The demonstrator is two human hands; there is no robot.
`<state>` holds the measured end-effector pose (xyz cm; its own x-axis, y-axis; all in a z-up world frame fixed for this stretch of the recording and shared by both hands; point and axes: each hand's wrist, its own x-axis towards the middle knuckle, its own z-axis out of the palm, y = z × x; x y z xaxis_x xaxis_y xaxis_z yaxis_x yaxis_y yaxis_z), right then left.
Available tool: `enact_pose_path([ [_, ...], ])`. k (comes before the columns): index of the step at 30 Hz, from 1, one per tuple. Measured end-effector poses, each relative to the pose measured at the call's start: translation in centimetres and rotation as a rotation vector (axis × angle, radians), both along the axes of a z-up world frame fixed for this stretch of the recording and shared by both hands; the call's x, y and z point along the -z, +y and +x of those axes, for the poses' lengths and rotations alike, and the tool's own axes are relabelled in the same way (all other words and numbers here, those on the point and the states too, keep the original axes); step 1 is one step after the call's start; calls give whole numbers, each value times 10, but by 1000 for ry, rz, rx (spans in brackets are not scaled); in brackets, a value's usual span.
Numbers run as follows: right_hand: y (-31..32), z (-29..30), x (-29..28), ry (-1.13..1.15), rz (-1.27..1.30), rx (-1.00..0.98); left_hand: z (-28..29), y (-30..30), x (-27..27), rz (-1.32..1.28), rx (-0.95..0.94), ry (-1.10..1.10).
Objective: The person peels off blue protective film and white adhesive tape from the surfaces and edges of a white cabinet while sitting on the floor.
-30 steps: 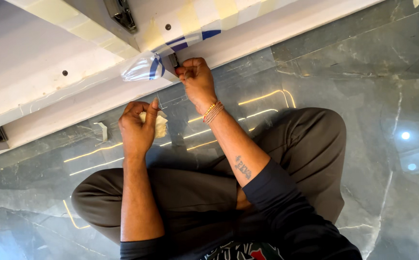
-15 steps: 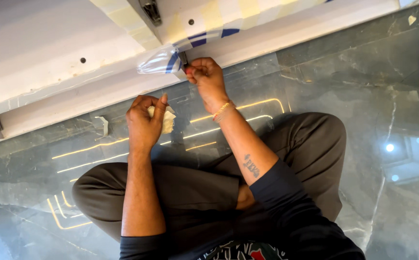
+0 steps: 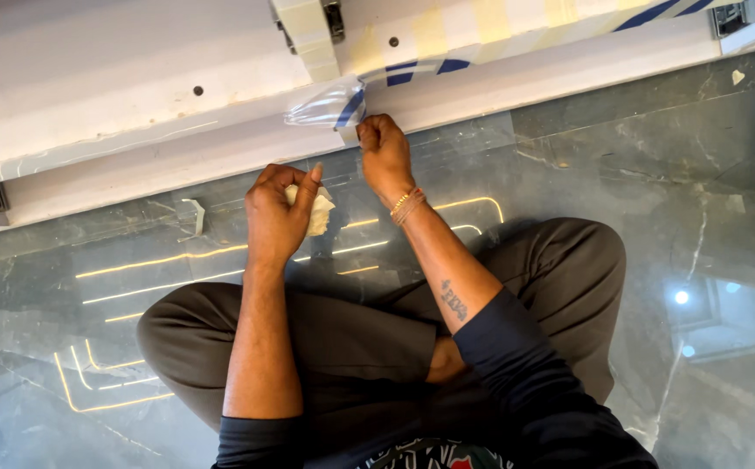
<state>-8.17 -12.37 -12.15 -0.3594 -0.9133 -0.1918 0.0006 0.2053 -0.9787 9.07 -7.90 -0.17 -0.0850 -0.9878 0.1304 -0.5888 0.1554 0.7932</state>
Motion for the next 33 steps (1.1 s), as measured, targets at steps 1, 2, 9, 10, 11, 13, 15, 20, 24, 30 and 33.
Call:
enact_pose_path([
  [1, 5, 1, 0, -82, -37, 11, 2, 1, 0, -5, -3, 9],
  [2, 8, 2, -1, -163, -77, 21, 2, -1, 0, -14, -7, 20],
  [9, 16, 12, -1, -285, -60, 122, 9, 2, 0, -32, -34, 35],
  [10, 15, 9, 0, -274, -73, 118, 8, 2, -2, -23, -46, 37],
  [11, 15, 7, 2, -263, -87, 114, 7, 1, -4, -15, -58, 38],
  [13, 20, 8, 7, -276, -146, 119, 9, 0, -7, -52, -80, 61],
  [15, 31, 20, 13, -291, -225, 155, 14, 2, -8, -37, -140, 81],
  [20, 52, 86, 10, -128, -400, 250, 29, 2, -7, -134, -289, 154],
  [24, 62, 154, -2, 31, -443, -122, 42, 2, -5, -173, -421, 313],
  [30, 73, 140, -23, -401, -208, -47, 76, 3, -16, -345, -492, 88],
  [33, 88, 78, -48, -724, -68, -67, 67, 1, -14, -270, -349, 80],
])
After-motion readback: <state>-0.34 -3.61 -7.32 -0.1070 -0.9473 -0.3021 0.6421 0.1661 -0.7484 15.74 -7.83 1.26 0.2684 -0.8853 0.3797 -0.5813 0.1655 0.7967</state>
